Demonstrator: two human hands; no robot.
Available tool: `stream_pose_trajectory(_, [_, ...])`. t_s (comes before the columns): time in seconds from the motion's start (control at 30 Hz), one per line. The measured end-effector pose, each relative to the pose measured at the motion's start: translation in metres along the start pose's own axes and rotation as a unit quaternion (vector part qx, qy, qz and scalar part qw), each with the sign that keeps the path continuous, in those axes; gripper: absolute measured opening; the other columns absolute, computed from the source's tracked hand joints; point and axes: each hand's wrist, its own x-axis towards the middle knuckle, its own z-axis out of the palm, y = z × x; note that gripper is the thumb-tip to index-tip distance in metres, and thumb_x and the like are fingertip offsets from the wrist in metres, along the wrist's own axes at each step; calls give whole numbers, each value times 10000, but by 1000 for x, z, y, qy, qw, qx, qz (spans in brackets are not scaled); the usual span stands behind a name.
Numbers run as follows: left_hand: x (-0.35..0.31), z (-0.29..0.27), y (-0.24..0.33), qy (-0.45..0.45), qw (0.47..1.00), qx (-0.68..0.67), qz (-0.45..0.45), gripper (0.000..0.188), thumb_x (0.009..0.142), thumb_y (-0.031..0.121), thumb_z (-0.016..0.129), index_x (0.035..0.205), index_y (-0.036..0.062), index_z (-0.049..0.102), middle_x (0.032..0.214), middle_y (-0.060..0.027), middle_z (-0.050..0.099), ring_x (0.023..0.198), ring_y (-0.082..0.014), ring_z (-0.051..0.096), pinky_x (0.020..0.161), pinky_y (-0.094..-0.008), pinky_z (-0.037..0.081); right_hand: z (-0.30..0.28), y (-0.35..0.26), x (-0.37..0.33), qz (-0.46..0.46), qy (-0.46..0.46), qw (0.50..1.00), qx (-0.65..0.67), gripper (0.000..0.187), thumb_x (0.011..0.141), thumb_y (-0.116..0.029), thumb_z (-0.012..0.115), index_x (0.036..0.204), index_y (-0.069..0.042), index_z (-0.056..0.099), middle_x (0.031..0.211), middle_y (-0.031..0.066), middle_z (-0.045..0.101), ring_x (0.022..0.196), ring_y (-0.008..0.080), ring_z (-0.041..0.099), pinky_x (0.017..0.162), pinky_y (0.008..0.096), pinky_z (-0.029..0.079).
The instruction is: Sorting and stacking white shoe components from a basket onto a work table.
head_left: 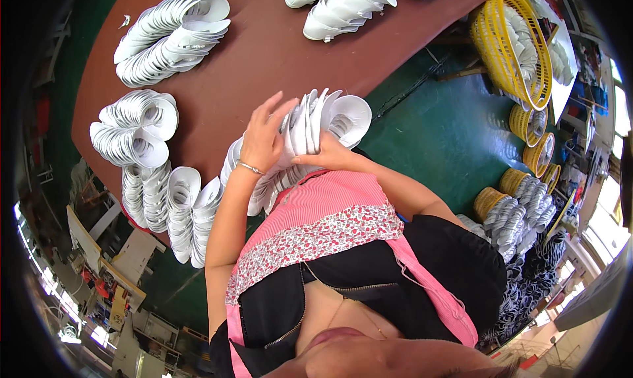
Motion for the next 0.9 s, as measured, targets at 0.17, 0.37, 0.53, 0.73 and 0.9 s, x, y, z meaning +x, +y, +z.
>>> stream_pose_trajectory(0.17, [5,-1,0,-87,995,-40,16,799,748,-142,512,1435,267,534,1485,-163,435,1307,-386,498,1063,-453,461,-1,12,-3,18,1,998,55,549,805,-289,787,1213,30,602,1119,195,673,1053,305,655,944,403,499])
stream_pose_trajectory(0.37, [11,-2,-4,-141,990,-17,15,814,773,-122,541,1448,332,515,1544,-170,350,1328,-414,478,1055,-462,478,-5,12,-4,29,-29,996,73,589,822,-292,777,1266,32,564,1155,186,657,1091,297,640,965,398,488])
stream_pose_trajectory(0.53, [17,-7,3,-190,981,44,16,810,789,-96,568,1449,368,506,1557,-174,329,1322,-423,479,1018,-470,508,-4,16,-4,7,-21,997,74,646,819,-306,791,1308,26,531,1194,179,643,1134,284,623,999,388,475])
stream_pose_trajectory(0.73, [11,-5,-5,-150,985,55,61,792,775,-94,589,1428,350,529,1550,-170,340,1300,-413,517,978,-454,537,-7,10,-3,24,-30,996,84,668,812,-299,802,1331,18,525,1219,178,641,1158,281,618,1019,387,467])
stream_pose_trajectory(0.9, [7,-10,-6,-140,990,24,21,559,775,-92,585,1267,173,606,1499,-188,391,1228,-413,579,936,-452,563,-8,11,-1,22,-44,995,91,678,810,-302,806,1343,12,527,1254,184,633,1182,278,610,1033,384,458])
